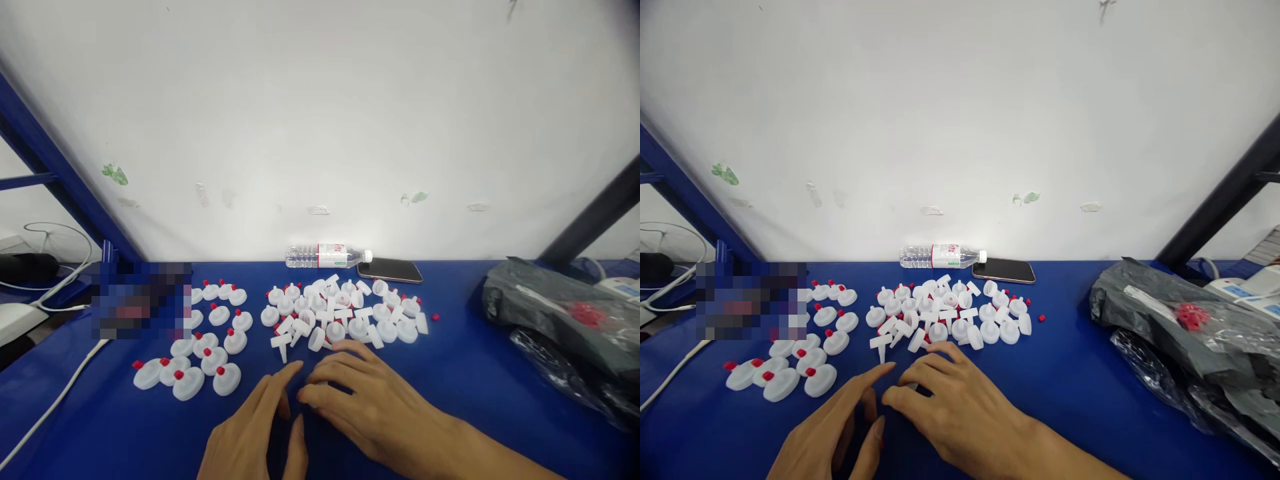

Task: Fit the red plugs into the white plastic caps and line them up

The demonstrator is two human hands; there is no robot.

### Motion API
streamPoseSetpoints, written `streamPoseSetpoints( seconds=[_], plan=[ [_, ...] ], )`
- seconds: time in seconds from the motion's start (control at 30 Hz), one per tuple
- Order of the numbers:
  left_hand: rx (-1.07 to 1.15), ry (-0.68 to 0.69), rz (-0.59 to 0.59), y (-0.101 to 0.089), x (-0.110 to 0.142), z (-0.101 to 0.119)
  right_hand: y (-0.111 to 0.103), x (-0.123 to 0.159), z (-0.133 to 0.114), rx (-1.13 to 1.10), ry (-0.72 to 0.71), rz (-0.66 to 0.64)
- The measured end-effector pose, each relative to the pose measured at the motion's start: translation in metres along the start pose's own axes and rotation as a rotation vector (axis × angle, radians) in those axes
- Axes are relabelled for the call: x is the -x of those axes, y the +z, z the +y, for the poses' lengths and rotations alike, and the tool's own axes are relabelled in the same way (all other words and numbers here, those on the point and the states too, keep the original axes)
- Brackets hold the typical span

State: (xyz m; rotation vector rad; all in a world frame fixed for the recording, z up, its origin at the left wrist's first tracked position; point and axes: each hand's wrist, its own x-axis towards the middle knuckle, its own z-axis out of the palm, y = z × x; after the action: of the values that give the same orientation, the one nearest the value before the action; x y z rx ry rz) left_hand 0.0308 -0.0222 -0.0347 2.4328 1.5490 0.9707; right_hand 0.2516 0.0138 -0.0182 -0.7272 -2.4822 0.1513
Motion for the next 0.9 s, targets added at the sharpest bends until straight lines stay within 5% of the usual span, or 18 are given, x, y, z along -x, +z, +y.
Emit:
streamPoseSetpoints(
  seconds=[0.33, 0.63, 0.9],
  plan=[
    [-0.335, 0.128, -0.114, 0.008, 0.003, -0.008, 0.000, 0.001, -0.001, -0.044, 0.193, 0.131],
    [-0.404, 0.209, -0.024, 0.009, 0.002, -0.016, 0.005, 0.003, -0.001, -0.145, 0.221, 0.025],
    [-0.094, -0.080, -0.077, 0.003, -0.002, -0.005, 0.002, 0.000, -0.001, -0.141, 0.204, -0.075]
  ],
)
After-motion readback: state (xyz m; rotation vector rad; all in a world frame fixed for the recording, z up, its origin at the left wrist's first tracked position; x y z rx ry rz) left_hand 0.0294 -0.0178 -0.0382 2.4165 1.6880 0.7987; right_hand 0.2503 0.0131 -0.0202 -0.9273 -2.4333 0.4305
